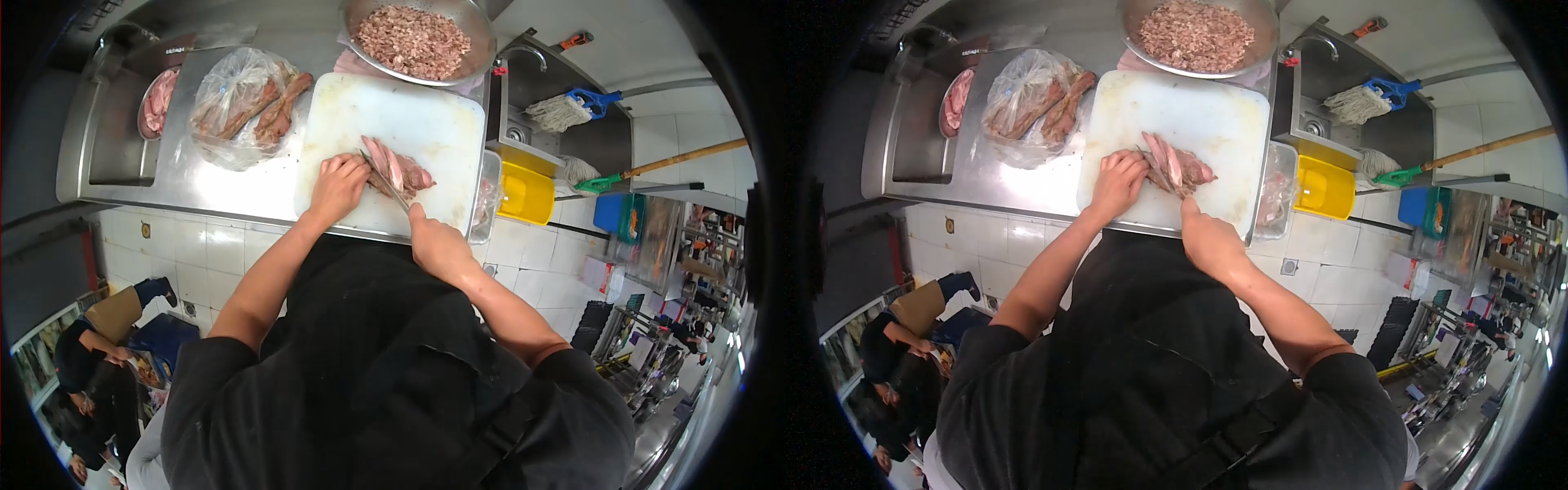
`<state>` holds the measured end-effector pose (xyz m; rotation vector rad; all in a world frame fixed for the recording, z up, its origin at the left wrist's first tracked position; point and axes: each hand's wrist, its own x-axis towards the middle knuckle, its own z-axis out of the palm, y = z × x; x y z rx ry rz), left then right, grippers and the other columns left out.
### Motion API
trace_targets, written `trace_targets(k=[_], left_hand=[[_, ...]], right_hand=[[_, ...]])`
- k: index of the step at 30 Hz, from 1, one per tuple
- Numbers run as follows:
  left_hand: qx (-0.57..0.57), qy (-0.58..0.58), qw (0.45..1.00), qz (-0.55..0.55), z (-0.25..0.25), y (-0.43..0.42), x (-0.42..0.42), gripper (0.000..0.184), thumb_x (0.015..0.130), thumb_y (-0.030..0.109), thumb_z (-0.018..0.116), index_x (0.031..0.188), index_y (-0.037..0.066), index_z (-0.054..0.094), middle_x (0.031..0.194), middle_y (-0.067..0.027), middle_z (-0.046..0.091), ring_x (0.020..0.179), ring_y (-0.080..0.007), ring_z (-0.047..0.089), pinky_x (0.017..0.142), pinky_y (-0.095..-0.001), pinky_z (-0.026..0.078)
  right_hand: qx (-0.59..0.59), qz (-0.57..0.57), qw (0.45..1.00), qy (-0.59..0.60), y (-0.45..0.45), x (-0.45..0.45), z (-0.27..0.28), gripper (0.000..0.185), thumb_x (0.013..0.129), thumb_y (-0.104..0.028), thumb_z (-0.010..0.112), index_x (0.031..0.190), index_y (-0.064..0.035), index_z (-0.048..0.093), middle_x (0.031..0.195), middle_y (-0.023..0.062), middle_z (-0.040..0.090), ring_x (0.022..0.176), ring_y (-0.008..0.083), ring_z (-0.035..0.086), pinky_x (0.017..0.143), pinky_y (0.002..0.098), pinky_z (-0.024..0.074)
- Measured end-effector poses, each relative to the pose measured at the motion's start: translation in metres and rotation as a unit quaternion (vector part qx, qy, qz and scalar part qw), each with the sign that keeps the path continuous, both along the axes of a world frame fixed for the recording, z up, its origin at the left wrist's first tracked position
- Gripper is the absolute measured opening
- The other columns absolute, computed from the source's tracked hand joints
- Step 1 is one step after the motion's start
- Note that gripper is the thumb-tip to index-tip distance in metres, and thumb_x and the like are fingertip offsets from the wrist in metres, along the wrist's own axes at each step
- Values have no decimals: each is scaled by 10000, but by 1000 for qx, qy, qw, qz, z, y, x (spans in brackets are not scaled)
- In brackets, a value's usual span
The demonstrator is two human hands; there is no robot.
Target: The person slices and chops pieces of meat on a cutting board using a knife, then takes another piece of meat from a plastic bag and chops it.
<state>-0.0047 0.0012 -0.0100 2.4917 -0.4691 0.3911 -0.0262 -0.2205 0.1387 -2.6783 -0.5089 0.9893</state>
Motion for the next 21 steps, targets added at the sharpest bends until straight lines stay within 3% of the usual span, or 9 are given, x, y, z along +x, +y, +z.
trace_targets(k=[8,11,13,15,17,19,21], left_hand=[[-21,-4,1000,7,-6,10,6,199,853,87,676,1051,100,687,1169,-22,668,1137,-241,577,957,-417,398],[-15,-10,1000,1,-3,13,6,200,856,72,675,1055,95,692,1156,-29,671,1128,-252,580,964,-419,392],[-11,-14,1000,1,-2,13,6,201,863,62,675,1062,86,695,1141,-38,672,1123,-263,583,968,-418,391],[-25,-17,1000,5,-1,11,5,194,866,64,678,1058,89,693,1130,-29,669,1115,-256,587,976,-420,385],[-29,-14,999,5,-2,12,5,188,868,64,678,1053,92,693,1123,-27,668,1115,-254,587,977,-422,384],[-31,-6,1000,3,-3,13,4,181,871,64,678,1049,95,692,1117,-25,666,1115,-253,586,978,-424,383],[-22,-5,1000,6,-2,13,6,202,852,61,682,1050,98,693,1122,-24,667,1116,-251,587,976,-427,384]], right_hand=[[94,-27,992,-86,30,43,-98,410,930,-42,432,1320,81,400,871,310,701,782,467,705,711,578,545],[136,4,980,-142,23,54,-89,429,920,-44,455,1328,76,392,870,315,697,770,472,701,693,583,538],[76,-12,995,-67,23,41,-30,360,904,-34,471,1249,61,427,864,316,693,767,479,696,703,580,538],[55,13,997,-45,10,27,-11,332,898,-37,487,1215,51,439,855,311,694,765,477,696,701,578,539],[36,38,998,-20,5,26,-11,304,893,-41,503,1181,40,451,846,305,694,762,475,697,700,575,540],[30,28,999,-4,5,25,-18,392,893,-18,483,1269,65,414,827,308,685,751,501,677,686,583,528],[72,25,996,-41,20,31,-67,371,895,-19,482,1251,62,421,820,307,684,743,498,676,671,585,524]])
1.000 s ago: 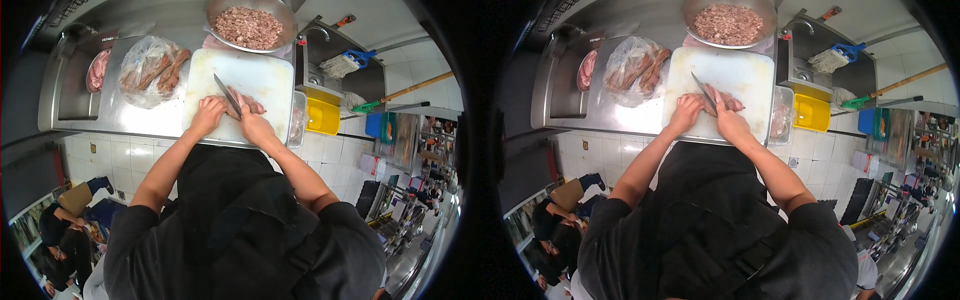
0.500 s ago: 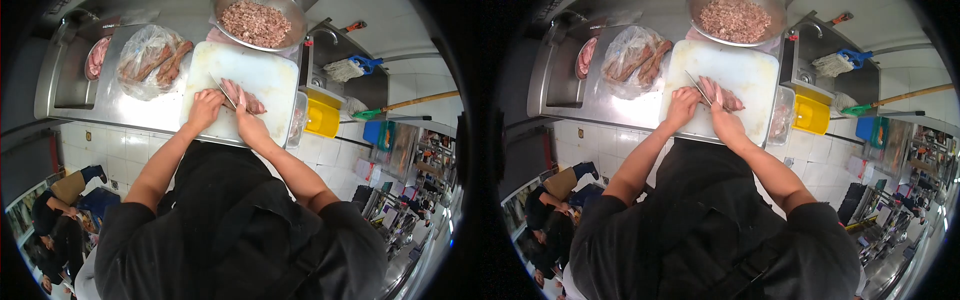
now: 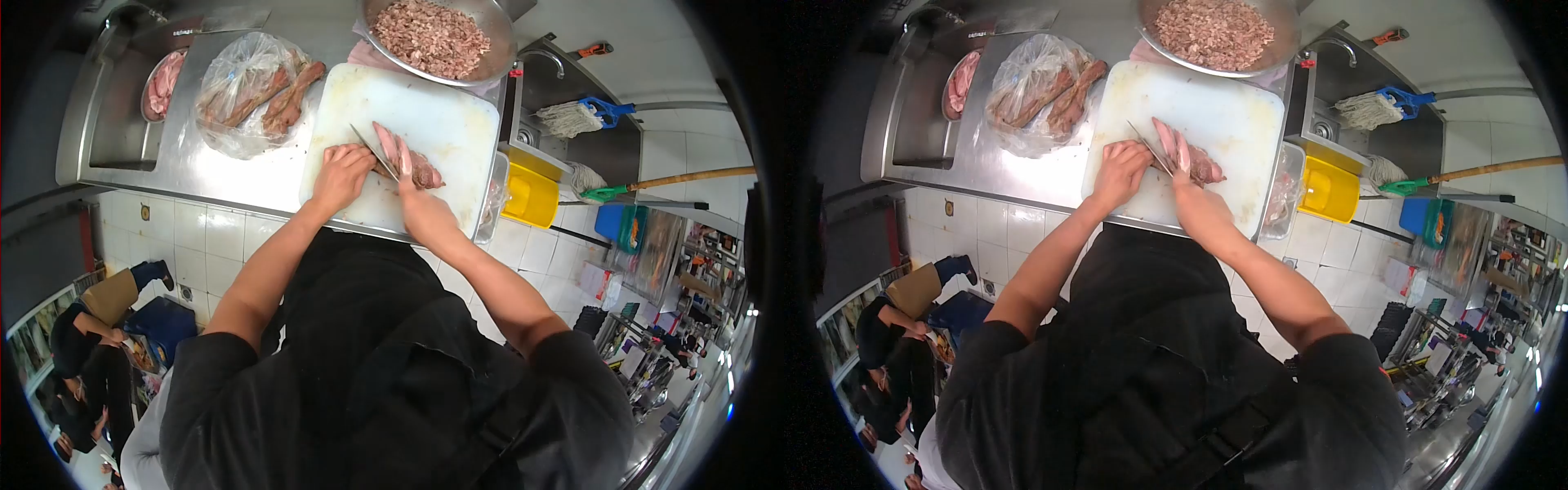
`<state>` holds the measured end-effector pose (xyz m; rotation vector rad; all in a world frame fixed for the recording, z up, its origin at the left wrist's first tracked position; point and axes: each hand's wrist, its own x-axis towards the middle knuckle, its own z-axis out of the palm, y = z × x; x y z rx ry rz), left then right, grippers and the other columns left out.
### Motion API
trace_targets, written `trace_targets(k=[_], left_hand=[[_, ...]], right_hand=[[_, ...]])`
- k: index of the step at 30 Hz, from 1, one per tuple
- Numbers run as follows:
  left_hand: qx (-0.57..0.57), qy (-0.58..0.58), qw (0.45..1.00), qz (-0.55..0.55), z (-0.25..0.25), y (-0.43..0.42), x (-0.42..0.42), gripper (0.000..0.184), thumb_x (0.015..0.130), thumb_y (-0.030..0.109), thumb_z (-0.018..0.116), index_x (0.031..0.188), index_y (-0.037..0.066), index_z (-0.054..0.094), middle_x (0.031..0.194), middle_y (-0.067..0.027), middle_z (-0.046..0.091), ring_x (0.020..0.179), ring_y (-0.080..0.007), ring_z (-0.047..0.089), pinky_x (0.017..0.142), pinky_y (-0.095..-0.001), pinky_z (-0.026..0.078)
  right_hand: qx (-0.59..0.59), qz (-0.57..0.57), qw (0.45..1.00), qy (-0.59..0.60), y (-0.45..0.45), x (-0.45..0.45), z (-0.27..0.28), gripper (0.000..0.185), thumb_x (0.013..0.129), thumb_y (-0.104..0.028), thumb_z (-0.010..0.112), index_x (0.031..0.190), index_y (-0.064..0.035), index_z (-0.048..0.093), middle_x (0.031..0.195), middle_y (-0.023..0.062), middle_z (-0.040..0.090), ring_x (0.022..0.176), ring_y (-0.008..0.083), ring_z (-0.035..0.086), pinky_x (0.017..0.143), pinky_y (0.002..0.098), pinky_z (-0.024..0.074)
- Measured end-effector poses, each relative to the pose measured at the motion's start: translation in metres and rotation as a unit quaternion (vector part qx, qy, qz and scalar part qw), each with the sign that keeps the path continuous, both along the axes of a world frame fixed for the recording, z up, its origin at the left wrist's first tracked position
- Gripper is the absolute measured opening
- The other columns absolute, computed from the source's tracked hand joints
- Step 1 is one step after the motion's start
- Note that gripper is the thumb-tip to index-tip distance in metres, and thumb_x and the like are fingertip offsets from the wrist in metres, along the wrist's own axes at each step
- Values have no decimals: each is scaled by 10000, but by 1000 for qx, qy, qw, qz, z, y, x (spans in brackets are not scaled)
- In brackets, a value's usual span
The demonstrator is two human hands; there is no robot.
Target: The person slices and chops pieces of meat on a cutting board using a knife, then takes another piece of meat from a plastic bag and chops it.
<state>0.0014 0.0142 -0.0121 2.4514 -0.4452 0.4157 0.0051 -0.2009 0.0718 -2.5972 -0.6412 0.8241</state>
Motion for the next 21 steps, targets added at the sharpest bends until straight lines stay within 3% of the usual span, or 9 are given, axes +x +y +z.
trace_targets(k=[2,7,9,10,12,16,21], left_hand=[[7,-1,1000,-3,-2,1,4,218,845,69,679,1059,102,697,1139,-21,667,1133,-238,583,978,-420,386],[59,-7,998,-27,0,0,0,235,834,79,680,1067,101,703,1148,-24,671,1135,-225,586,978,-418,404],[1,-26,995,-94,2,-1,-6,216,813,11,678,1014,88,706,1112,-57,672,1100,-268,599,950,-419,437],[0,-27,995,-93,2,-1,-6,216,813,11,678,1014,88,706,1112,-57,672,1100,-268,599,950,-419,437],[-119,-18,992,-43,3,0,-5,180,811,-6,698,976,66,712,1067,-67,673,1046,-293,609,906,-417,482],[-66,-18,997,28,5,1,-7,166,813,-3,718,972,45,713,1026,-83,670,1013,-303,612,876,-408,511],[-67,-1,998,-18,5,1,-4,184,805,-10,718,984,34,715,1009,-94,674,970,-296,620,837,-386,530]], right_hand=[[19,1,998,-64,18,13,-19,224,952,-60,417,1154,28,454,809,295,688,751,464,699,662,583,539],[41,-23,998,-45,2,15,-10,226,936,-63,445,1143,27,448,818,301,685,748,472,693,661,585,535],[38,-31,999,-16,-7,-3,-3,224,927,-61,456,1133,24,444,822,302,684,751,479,690,662,586,533],[26,-30,999,-15,-12,-9,-3,229,918,-57,462,1131,21,439,825,301,685,757,479,690,664,586,530],[14,-26,999,-14,-13,-10,-3,236,909,-54,469,1130,18,434,829,300,685,762,480,689,665,586,528],[-21,-15,999,-24,-9,-9,1,226,901,-46,470,1117,7,427,819,282,691,770,472,692,677,579,530],[-37,10,999,-13,-14,-6,44,244,888,-36,486,1120,10,429,817,281,695,771,470,695,686,579,534]])
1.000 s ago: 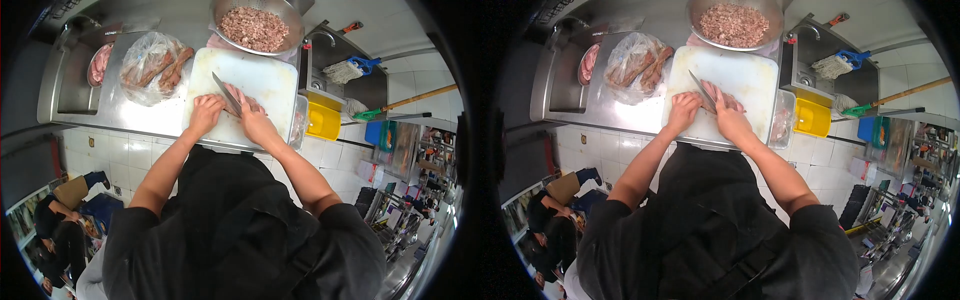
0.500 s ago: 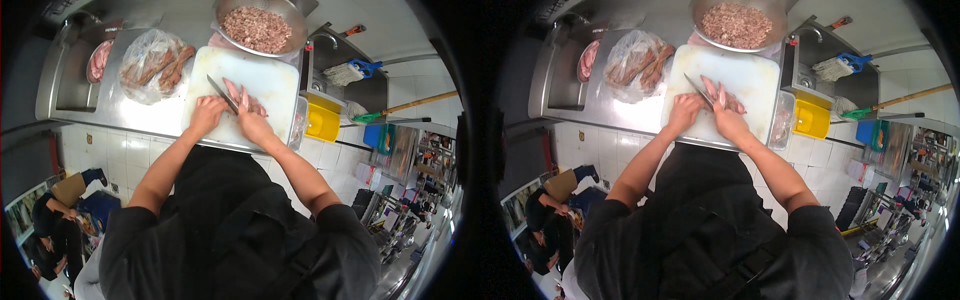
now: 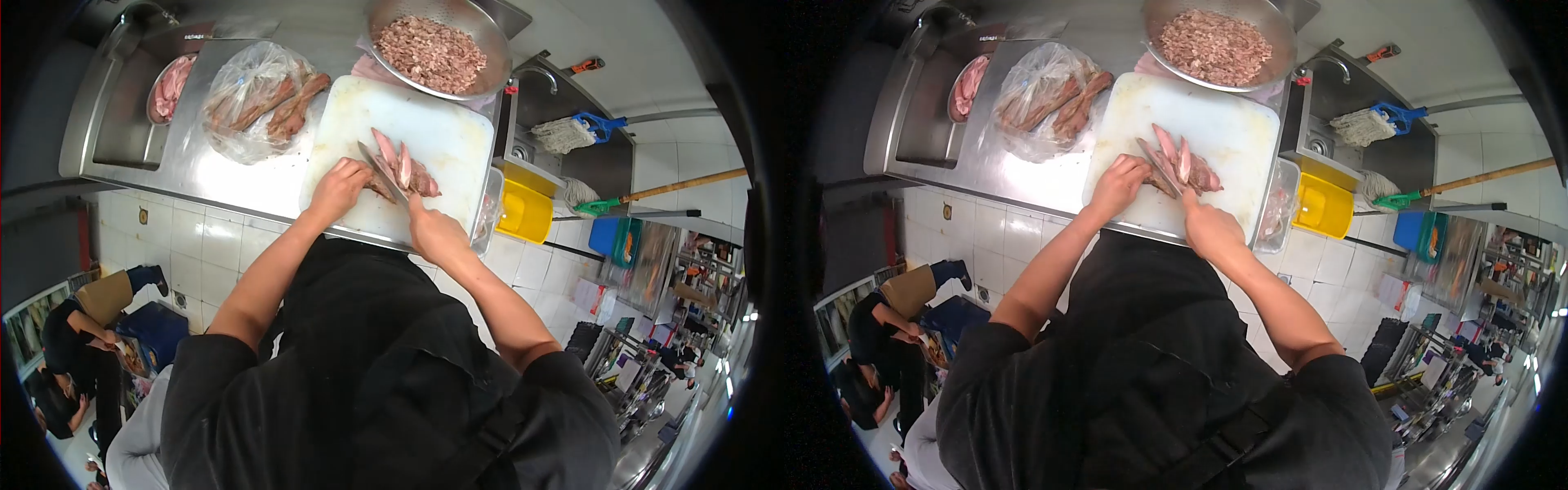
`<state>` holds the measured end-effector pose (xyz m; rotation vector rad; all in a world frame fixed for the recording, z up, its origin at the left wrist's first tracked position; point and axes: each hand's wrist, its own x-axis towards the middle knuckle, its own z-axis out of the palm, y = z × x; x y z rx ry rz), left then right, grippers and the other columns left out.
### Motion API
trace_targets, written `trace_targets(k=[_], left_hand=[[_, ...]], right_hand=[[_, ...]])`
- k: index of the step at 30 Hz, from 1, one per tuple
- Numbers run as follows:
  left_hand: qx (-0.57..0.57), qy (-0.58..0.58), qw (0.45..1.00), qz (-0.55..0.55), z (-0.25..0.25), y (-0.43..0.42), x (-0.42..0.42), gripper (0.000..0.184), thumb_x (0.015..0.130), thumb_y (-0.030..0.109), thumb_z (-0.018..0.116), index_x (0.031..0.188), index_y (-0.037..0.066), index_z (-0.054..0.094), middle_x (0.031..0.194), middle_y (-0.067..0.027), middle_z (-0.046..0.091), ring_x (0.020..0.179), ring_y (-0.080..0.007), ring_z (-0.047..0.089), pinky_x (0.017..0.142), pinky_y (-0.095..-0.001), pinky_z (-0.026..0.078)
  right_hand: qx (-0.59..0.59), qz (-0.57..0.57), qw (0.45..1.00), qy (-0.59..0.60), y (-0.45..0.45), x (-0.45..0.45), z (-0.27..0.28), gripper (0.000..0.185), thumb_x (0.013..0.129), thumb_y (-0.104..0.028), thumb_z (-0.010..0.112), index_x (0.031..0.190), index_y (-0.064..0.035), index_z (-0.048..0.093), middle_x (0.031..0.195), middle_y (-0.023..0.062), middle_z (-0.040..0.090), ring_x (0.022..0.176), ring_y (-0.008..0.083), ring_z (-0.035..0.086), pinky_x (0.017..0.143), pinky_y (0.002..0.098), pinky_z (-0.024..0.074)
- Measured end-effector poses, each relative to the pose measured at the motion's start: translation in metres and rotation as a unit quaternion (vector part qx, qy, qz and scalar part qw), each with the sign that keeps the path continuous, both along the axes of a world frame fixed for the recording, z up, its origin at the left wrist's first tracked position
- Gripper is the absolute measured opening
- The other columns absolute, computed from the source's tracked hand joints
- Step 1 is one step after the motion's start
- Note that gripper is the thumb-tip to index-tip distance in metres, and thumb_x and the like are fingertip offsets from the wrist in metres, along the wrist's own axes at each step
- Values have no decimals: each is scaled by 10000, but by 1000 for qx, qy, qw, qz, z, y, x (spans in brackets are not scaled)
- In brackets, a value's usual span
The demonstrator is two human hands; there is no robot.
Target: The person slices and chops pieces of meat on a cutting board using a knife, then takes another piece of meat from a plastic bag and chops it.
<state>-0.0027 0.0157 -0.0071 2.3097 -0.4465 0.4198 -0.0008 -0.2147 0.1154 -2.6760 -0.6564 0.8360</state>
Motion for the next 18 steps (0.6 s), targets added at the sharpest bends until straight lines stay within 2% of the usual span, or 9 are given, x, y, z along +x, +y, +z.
trace_targets(k=[2,5,9,11,18], left_hand=[[-4,-5,1000,2,-2,0,-1,187,804,-19,712,985,31,714,1009,-97,673,964,-298,623,835,-387,532],[-13,-15,1000,0,-5,2,-2,197,801,-34,703,989,26,713,1009,-104,674,957,-301,626,835,-388,535],[-35,-19,999,2,-6,4,0,206,804,-45,693,996,25,716,1005,-106,677,960,-302,632,841,-389,537],[-39,-17,999,5,-14,7,2,208,791,-31,701,991,26,715,1018,-99,682,969,-297,635,849,-385,542],[-24,-3,1000,11,-6,6,-3,205,793,-12,711,995,25,711,1025,-106,676,987,-302,634,850,-387,541]], right_hand=[[-23,24,999,39,-4,-6,15,234,909,-49,466,1131,14,427,797,308,680,756,504,674,679,600,513],[-29,20,998,51,-3,-8,15,269,903,-26,461,1165,27,435,822,322,680,781,509,675,712,603,516],[44,-1,999,1,24,12,-52,292,902,-10,460,1188,43,436,826,331,678,768,513,673,713,608,515],[65,-1,998,-20,26,23,-64,233,911,-38,484,1129,37,452,865,327,692,783,475,704,684,582,544],[14,58,998,15,8,13,7,235,922,-38,468,1145,37,459,827,322,688,765,466,707,682,570,551]])
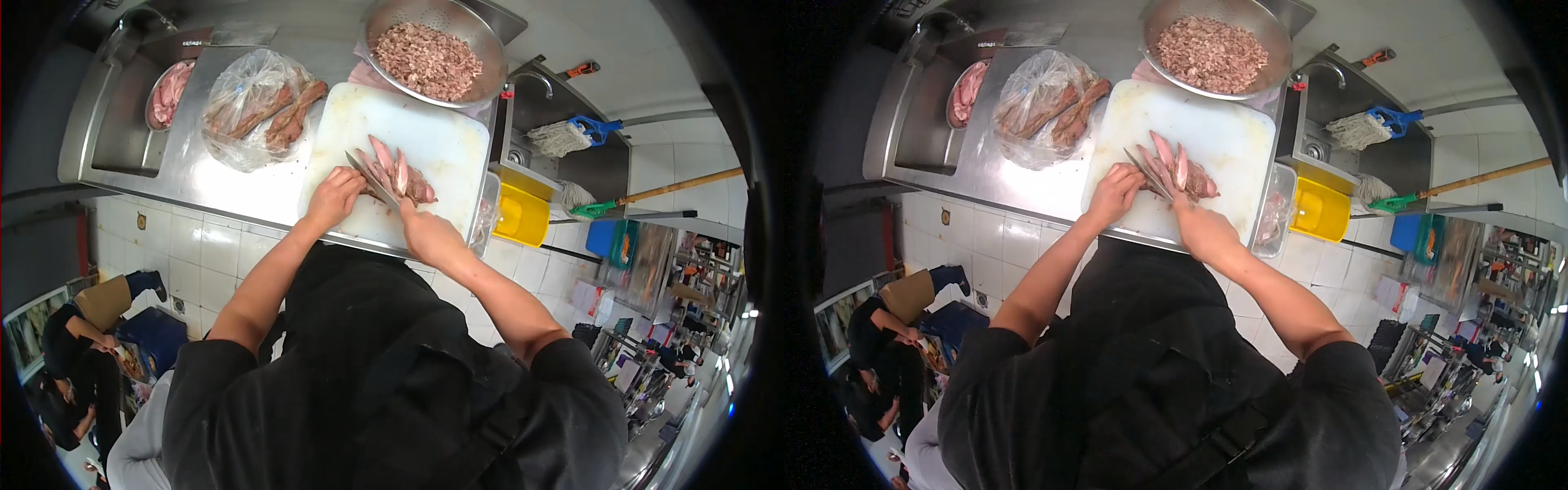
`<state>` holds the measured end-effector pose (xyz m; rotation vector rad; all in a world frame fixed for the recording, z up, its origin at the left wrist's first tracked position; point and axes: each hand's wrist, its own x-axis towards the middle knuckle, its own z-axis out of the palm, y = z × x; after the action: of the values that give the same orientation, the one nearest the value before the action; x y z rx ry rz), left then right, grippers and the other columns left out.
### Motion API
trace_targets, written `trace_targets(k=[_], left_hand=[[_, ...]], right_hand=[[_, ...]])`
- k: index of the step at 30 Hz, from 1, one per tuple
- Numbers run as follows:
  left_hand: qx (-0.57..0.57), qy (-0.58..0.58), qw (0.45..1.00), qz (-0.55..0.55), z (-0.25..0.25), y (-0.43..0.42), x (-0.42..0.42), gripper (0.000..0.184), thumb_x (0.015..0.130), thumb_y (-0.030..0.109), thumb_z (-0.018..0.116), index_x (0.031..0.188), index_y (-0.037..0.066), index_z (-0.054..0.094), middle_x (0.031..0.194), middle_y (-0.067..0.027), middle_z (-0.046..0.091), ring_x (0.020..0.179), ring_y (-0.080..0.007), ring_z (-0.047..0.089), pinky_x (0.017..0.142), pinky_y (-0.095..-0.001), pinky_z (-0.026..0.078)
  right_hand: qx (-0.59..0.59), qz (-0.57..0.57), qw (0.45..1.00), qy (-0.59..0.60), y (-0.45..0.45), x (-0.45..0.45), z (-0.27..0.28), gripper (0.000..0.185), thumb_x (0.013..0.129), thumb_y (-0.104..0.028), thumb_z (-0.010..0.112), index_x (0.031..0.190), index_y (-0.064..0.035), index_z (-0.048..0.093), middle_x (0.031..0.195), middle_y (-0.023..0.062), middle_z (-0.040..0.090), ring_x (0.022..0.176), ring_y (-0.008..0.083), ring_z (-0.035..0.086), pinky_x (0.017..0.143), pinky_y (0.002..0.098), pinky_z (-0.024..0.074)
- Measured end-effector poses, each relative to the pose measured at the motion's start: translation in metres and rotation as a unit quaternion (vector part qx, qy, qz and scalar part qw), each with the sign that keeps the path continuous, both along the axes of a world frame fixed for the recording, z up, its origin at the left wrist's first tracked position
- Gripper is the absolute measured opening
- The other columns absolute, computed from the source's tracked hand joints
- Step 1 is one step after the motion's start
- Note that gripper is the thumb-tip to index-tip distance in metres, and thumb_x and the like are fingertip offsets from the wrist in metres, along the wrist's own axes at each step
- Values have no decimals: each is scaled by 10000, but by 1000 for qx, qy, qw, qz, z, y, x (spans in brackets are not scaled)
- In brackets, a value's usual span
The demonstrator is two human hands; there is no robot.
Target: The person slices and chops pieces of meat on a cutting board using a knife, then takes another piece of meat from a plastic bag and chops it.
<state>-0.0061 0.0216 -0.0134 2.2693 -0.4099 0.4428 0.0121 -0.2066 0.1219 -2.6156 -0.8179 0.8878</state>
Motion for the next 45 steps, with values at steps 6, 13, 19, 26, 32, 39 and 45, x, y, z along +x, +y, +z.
trace_targets(k=[6,13,19,26,32,39,45], left_hand=[[14,3,1000,-7,-2,2,1,197,800,-29,679,987,29,706,1037,-106,672,1003,-303,630,878,-390,536],[26,4,997,-74,3,8,12,205,781,-43,679,976,13,706,1075,-116,673,1054,-324,624,919,-398,529],[10,13,1000,-21,11,1,6,166,833,-8,687,993,23,714,1059,-115,675,994,-302,628,876,-388,534],[-4,2,1000,-3,0,2,5,191,832,-15,706,1021,15,702,1039,-123,672,943,-312,629,827,-391,538],[-3,13,1000,-17,-5,2,2,186,842,3,692,1029,8,692,1076,-127,668,966,-321,628,828,-398,542],[8,18,1000,-14,1,2,3,182,851,5,676,1032,13,685,1084,-131,662,986,-324,625,834,-400,539],[5,23,1000,-11,1,3,2,189,854,4,670,1042,12,669,1099,-132,650,986,-331,620,837,-403,537]], right_hand=[[33,-33,998,-44,19,8,-66,234,924,-33,459,1148,39,462,827,315,691,771,465,708,684,568,552],[69,-66,995,-40,6,4,-69,250,945,-91,493,1133,65,437,813,318,682,770,485,692,679,593,526],[28,-70,997,-8,14,3,-32,286,936,-65,479,1186,65,435,841,326,681,794,485,690,692,593,523],[1,-94,995,31,23,-15,-29,193,921,-37,456,1103,26,460,949,335,687,873,491,690,770,594,529],[47,-92,994,21,32,13,-48,272,913,-23,441,1160,90,437,909,349,673,850,514,673,761,596,516],[92,-84,992,-16,30,-2,-55,260,946,-61,465,1153,96,443,854,358,662,811,530,662,734,610,504],[73,-92,993,13,38,21,-33,319,903,-24,474,1198,88,429,897,355,675,835,511,680,760,601,521]])
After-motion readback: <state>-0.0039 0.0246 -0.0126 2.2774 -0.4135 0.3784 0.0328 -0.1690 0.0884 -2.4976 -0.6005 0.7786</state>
